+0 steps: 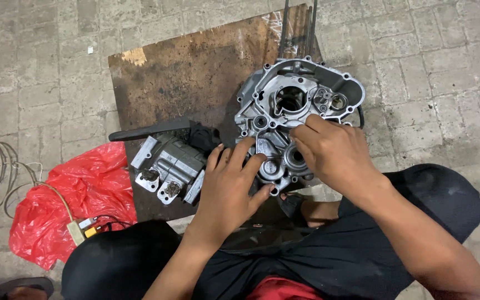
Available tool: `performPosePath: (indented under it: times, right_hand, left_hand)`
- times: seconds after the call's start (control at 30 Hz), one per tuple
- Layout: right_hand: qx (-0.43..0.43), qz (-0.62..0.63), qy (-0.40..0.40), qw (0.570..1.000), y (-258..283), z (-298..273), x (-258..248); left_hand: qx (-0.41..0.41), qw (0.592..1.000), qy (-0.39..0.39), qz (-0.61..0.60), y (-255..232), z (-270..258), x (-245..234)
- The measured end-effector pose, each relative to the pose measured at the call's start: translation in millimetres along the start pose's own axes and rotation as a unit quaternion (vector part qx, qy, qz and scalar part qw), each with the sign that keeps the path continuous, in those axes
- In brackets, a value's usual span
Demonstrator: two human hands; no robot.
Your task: The person sits on the floor and uses a flat metal tool to scrape and clean the surfaces of a disassembled engine casing. They rotate the casing to access different areas, including the cylinder bore and internal passages, while removing debris.
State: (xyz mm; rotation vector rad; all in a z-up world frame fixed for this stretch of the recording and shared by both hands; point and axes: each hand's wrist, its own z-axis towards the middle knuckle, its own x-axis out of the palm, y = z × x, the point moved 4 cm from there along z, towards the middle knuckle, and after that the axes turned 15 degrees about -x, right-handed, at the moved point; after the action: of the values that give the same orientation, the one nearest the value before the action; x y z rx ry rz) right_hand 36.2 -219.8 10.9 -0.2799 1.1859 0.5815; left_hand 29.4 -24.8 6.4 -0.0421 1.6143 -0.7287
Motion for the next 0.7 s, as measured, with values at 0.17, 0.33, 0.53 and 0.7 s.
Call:
performPosePath:
  times: [0.17, 0.33, 0.53, 0.7]
  right_hand:
    - [0.018, 0.048, -0.008, 0.999, -2.7, 1.6, -0.9]
    - [0.02, 0.077, 0.007, 0.997, -5.4, 1.7, 1.5]
    - [0.029, 0.074, 0.012, 0.997, -6.0, 1.0, 2.0]
    - [0.04, 0.118, 0.014, 0.992, -8.2, 2.4, -2.9]
  left_hand:
    - [0.006, 1.0, -0.002, 0.003, 0.7, 0.7, 1.6]
    - [0.005, 1.0, -0.002, 0.006, 0.4, -0.3, 1.1]
    - [0.001, 1.0, 0.0, -0.001, 0.6, 0.0, 1.1]
    - [-0.002, 1.0, 0.005, -0.001, 0.4, 0.1, 1.0]
